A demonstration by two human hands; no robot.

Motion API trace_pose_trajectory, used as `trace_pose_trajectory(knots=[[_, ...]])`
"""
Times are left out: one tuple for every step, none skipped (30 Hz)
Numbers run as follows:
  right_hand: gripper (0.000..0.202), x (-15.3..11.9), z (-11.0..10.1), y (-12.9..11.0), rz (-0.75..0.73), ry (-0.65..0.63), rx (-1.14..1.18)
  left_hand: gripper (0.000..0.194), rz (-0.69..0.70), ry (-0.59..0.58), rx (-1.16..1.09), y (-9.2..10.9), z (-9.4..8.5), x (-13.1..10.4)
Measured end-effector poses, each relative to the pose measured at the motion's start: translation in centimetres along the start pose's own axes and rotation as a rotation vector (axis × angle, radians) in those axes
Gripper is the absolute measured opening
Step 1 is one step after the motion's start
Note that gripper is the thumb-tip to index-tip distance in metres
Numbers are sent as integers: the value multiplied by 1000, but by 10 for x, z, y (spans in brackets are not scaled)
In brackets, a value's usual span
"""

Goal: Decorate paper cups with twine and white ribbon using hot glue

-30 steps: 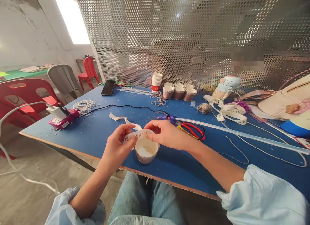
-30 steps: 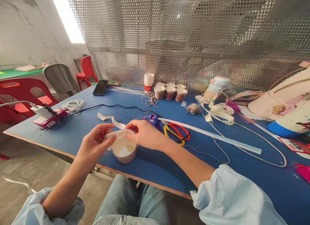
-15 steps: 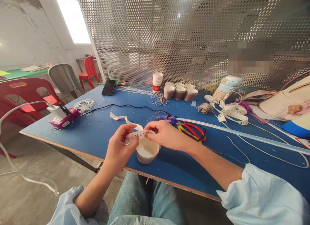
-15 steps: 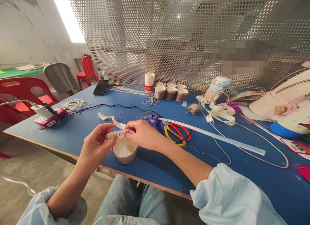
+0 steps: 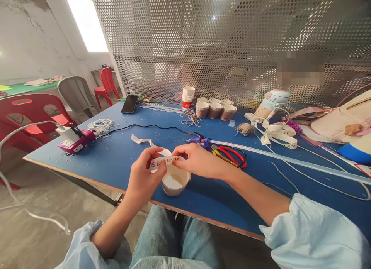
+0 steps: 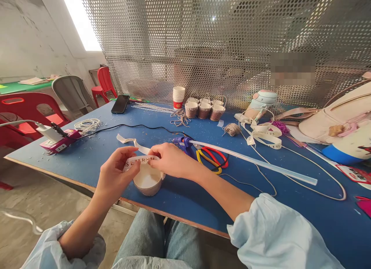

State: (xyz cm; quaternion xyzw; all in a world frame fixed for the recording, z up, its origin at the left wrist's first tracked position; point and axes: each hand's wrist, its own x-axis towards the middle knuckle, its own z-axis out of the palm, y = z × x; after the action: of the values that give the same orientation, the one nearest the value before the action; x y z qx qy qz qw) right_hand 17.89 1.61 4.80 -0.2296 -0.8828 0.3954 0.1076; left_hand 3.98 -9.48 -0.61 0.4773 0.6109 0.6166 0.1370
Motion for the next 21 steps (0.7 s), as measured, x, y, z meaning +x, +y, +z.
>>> trace_pose_trajectory(knots=[[13,0,0,0,-4,7,-10,27,12,5,5,0,0,0],[13,1,1,0,-3,13,-20,27,24,11,9,-1,0,-1],[13,1,0,0,1,13,-28,26,32,15,16,-1,0,-1],[12,0,0,-1,5,8,-33,26,37,18,25,-1,0,-1],[12,0,-1,-2,10,-1,-36,26,40,20,35,-1,0,-1],[12,0,-1,-3,16,-11,-37,26,40,20,47,-1,0,-1],[12,-1,-1,-3,22,-19,-35,26,37,19,57,-1,-1,-1],[11,-1,-1,-4,28,-24,-31,26,36,19,65,-1,-1,-1],[10,-1,-1,-5,33,-25,-27,27,35,18,70,-1,-1,-1],[10,0,-1,-5,37,-19,-28,26,35,17,72,-1,-1,-2],[11,0,0,-5,39,-10,-34,26,33,14,73,0,-1,-2],[11,0,1,-5,39,2,-46,26,30,12,73,0,-1,-2],[11,1,2,-5,39,13,-59,26,27,9,73,0,-2,-2],[10,1,2,-5,40,22,-72,26,22,6,72,0,-2,-3],[10,1,3,-6,41,30,-82,26,18,3,71,0,-2,-3],[9,1,3,-6,45,35,-88,27,16,2,69,1,-2,-3],[9,1,3,-7,48,39,-93,27,16,-1,69,1,-2,-3],[8,1,3,-8,52,42,-97,27,19,-3,69,1,-2,-3],[6,1,3,-9,52,43,-102,28,23,-5,70,0,-2,-3],[5,1,3,-10,49,44,-107,28,26,-5,72,0,-2,-4],[6,1,4,-10,44,46,-112,28,27,-6,73,0,-2,-4]])
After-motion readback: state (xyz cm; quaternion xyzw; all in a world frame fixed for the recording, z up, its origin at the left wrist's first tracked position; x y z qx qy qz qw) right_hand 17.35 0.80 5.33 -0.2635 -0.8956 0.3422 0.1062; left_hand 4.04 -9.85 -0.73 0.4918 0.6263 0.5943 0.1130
